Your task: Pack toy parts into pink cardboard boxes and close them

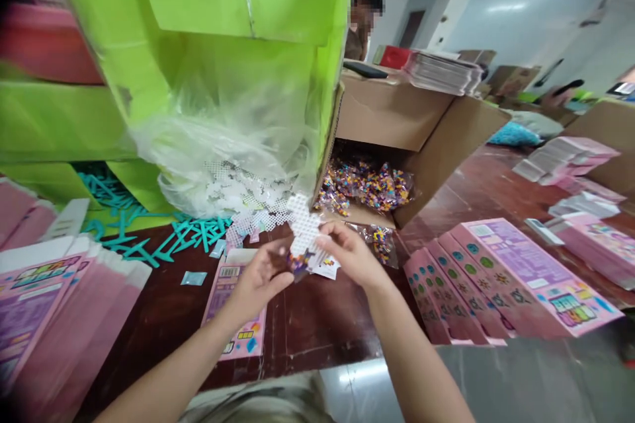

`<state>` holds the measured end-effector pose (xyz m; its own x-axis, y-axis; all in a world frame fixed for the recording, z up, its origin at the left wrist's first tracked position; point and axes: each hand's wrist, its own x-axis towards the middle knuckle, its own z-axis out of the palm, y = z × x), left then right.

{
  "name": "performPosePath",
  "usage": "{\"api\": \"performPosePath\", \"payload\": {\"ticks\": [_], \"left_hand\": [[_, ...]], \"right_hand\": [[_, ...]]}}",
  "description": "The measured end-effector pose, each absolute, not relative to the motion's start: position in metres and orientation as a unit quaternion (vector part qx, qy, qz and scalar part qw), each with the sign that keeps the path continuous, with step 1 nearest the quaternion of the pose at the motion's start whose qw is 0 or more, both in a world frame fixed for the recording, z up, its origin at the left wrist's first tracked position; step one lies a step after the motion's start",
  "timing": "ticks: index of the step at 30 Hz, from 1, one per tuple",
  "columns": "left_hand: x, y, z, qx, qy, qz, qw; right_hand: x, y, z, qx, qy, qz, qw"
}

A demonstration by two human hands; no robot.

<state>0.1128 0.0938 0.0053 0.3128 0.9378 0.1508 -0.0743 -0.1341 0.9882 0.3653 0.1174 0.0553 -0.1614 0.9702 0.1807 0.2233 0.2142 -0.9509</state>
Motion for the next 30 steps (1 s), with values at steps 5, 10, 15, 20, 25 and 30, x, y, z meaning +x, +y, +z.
{"api": "performPosePath", "payload": {"ticks": [5, 10, 15, 20, 25, 30], "left_hand": [[0.087, 0.116, 0.034, 0.631, 0.398, 0.486, 0.456], [0.061, 0.123, 0.060, 0.774, 0.390, 0.352, 0.354], [0.056, 0.102, 0.056, 0.765, 0.375, 0.336, 0.401], [0.022, 0.083, -0.001, 0.637, 0.717, 0.205, 0.195], [0.019, 0.056, -0.047, 0.639, 0.712, 0.183, 0.227], [0.009, 0.023, -0.049, 0.555, 0.553, 0.391, 0.484]], "right_hand": [[0.377, 0.086, 0.081, -0.429, -0.727, 0.342, 0.412], [0.378, 0.089, 0.104, -0.323, -0.820, 0.354, 0.313], [0.343, 0.108, 0.070, -0.291, -0.823, 0.454, 0.181], [0.348, 0.138, 0.038, -0.354, -0.742, 0.501, 0.270], [0.330, 0.181, 0.043, -0.338, -0.757, 0.535, 0.161], [0.307, 0.209, 0.057, -0.283, -0.819, 0.490, 0.092]]}}
